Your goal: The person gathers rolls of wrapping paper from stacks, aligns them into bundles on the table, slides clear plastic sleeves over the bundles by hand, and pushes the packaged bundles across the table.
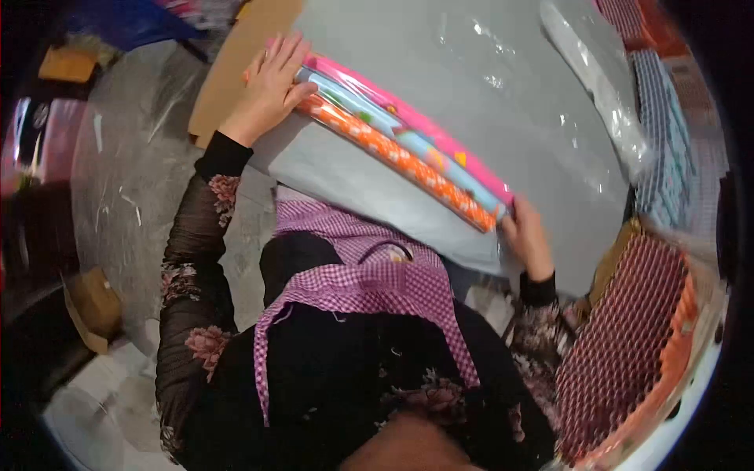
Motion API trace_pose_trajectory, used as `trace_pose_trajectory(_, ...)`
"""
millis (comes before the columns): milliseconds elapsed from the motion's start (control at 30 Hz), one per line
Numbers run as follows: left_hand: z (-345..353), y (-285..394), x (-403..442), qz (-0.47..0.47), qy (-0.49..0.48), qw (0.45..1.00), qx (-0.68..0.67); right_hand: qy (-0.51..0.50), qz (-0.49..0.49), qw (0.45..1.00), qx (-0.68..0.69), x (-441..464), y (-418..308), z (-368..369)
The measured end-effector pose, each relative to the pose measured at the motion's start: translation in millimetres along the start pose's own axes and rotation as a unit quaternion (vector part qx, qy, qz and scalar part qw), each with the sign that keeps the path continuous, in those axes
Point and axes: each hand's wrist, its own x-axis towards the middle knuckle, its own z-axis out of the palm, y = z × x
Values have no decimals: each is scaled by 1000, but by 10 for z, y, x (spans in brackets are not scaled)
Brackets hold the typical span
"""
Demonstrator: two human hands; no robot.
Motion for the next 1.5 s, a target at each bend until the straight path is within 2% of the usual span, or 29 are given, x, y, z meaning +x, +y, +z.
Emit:
trace_pose_trajectory(33, 24, 133, 34, 53, -21, 998, 13, 2, 8, 1000, -2, -4, -32, -24)
trace_pose_trajectory(67, 51, 229, 92, 68, -23, 997, -3, 10, 28, 1000, -6, 23, -29, -35)
trace_pose_trajectory(133, 46, 452, 115, 134, -90, 986, 49, 2, 6, 994, -111, 0, -3, -48)
trace_pose_trajectory(167, 44, 473, 122, 134, -110, 983, 67, 6, 25, 993, -113, -4, -29, -73)
trace_pose_trajectory(233, 17, 525, 145, 137, -121, 980, 74, 88, -72, 989, -97, -81, -110, -187)
trace_pose_trajectory(267, 22, 530, 143, 124, -129, 979, 97, 91, -57, 989, -103, -129, -208, -271)
trace_pose_trajectory(333, 78, 485, 153, 147, -111, 980, 73, 241, -139, 936, -215, -116, -398, -419)
trace_pose_trajectory(367, 72, 477, 144, 144, -111, 980, 75, 279, -105, 948, -114, -157, -398, -368)
trace_pose_trajectory(400, 63, 484, 134, 140, -114, 980, 80, 279, -100, 948, -115, -218, -405, -287)
trace_pose_trajectory(467, 57, 492, 136, 140, -112, 980, 83, 215, 27, 974, 69, -299, -409, -91)
trace_pose_trajectory(533, 44, 516, 133, 120, -133, 980, 88, 197, 26, 979, 42, -303, -357, 65)
trace_pose_trajectory(600, 27, 551, 172, 117, -144, 978, 94, 204, 68, 975, 48, -255, -341, 146)
trace_pose_trajectory(633, 65, 506, 150, 123, -134, 979, 88, 173, 110, 976, 66, -202, -323, 148)
trace_pose_trajectory(700, 83, 494, 152, 150, -93, 980, 94, 145, 174, 967, 118, -128, -293, 167)
trace_pose_trajectory(767, 66, 534, 195, 140, -110, 978, 108, 120, 204, 946, 220, -81, -108, 183)
trace_pose_trajectory(800, 71, 521, 189, 139, -111, 978, 107, 115, 194, 948, 223, -59, -139, 165)
trace_pose_trajectory(867, 86, 512, 165, 134, -101, 981, 99, 96, 250, 917, 296, -32, -187, 126)
trace_pose_trajectory(900, 84, 516, 161, 135, -94, 983, 82, 115, 261, 892, 350, -27, -141, 171)
trace_pose_trajectory(1000, 67, 543, 169, 122, -114, 983, 76, 85, 267, 880, 385, -24, -59, 138)
trace_pose_trajectory(1300, 83, 542, 171, 119, -115, 984, 68, 44, 311, 838, 447, 64, -51, 54)
trace_pose_trajectory(1367, 89, 541, 171, 130, -90, 985, 75, 42, 316, 823, 471, 76, -39, 55)
trace_pose_trajectory(1500, 95, 540, 167, 130, -91, 985, 71, 27, 321, 819, 474, 96, 12, 45)
